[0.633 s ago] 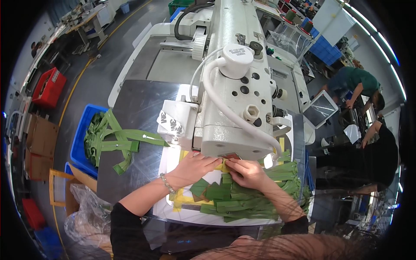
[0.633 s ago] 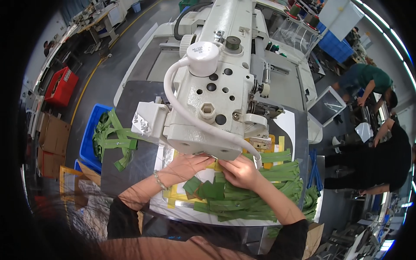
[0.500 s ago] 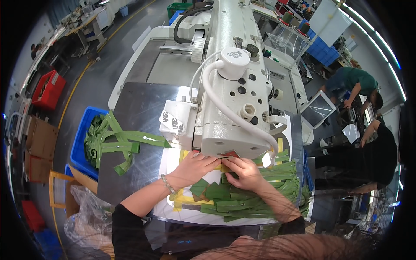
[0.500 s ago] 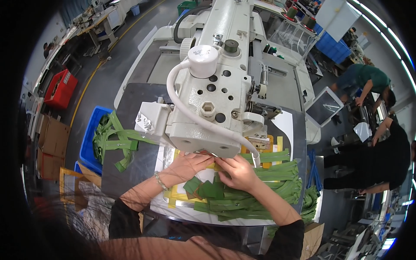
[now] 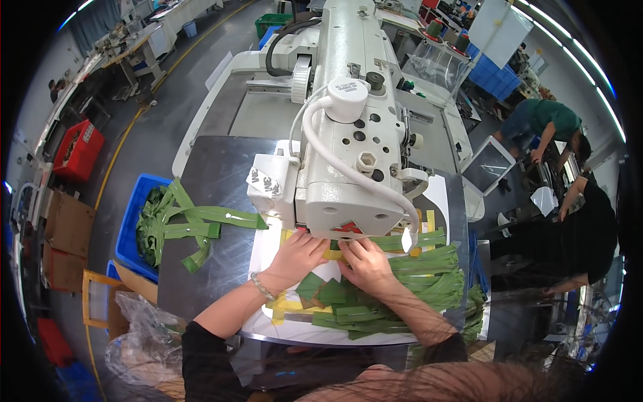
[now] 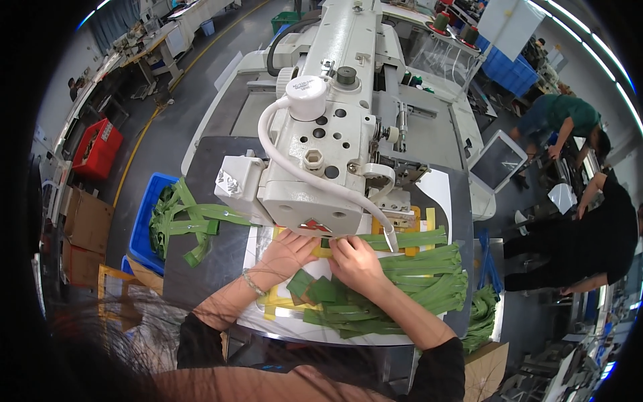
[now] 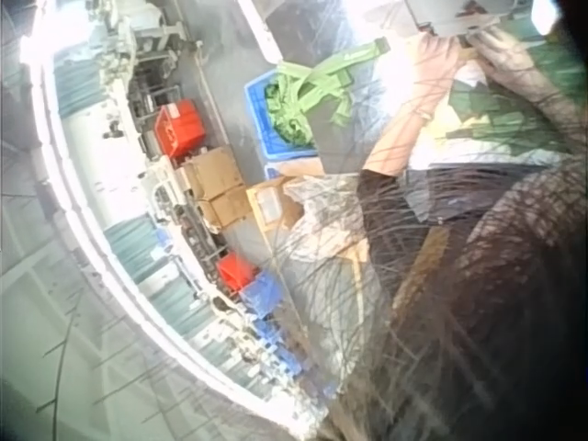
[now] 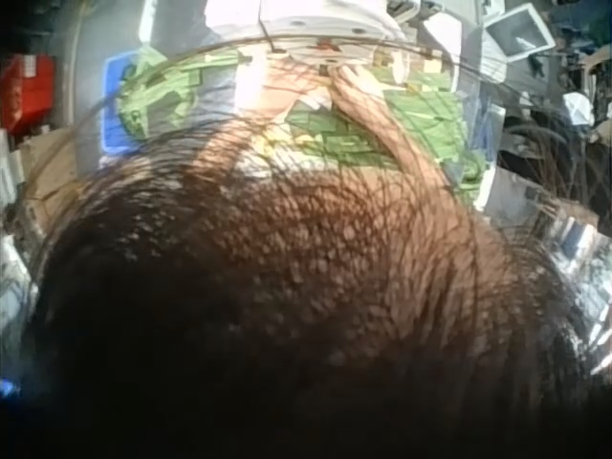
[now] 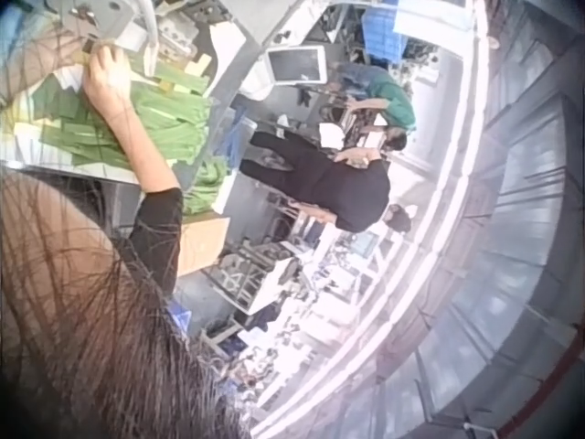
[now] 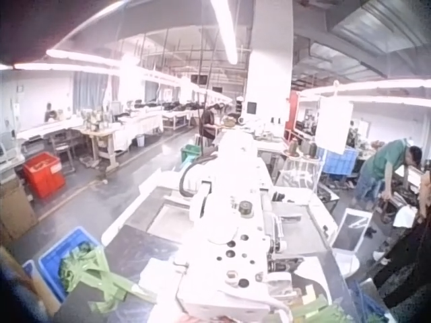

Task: The person is sewing green straps using an industrial sewing machine.

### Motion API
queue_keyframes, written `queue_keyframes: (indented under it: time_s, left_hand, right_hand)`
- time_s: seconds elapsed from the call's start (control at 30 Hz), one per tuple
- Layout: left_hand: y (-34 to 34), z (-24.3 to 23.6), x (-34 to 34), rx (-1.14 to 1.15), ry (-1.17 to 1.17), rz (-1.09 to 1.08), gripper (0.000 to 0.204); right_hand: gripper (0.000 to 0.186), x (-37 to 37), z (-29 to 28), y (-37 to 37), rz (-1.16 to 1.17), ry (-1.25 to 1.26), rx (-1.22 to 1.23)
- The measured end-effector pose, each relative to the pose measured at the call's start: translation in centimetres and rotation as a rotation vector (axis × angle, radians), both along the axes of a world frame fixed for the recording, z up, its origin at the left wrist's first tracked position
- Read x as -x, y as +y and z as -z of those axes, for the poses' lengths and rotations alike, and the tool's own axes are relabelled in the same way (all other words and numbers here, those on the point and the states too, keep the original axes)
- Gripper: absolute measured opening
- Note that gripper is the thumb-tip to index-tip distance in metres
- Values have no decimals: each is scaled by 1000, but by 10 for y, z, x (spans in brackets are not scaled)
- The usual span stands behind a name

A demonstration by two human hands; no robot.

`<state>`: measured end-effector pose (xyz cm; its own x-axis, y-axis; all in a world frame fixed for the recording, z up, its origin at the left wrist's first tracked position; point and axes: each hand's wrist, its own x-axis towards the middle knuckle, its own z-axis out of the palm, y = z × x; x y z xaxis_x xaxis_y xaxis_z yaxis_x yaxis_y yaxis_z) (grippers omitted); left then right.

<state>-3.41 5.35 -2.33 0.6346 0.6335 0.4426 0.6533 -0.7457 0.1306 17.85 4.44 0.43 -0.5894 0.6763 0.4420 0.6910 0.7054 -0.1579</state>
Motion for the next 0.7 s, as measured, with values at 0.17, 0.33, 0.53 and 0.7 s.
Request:
queue_keyframes:
  time_s: [0.17, 0.33, 0.53, 0.7]
  left_hand:
    - [-2, -6, -2, 57, -49, -3, 52]
    - [-4, -9, -4, 91, -42, -40, 50]
    - [-7, -10, -7, 9, 70, -96, 52]
    - [-8, -12, -10, -3, 84, -112, 47]
  right_hand:
    - [40, -1, 0, 0, 6, 41, -2]
    - [39, -2, 3, 0, -3, 57, 12]
    - [39, -4, 9, 2, -10, 78, 25]
    - [36, -4, 9, 2, -4, 73, 6]
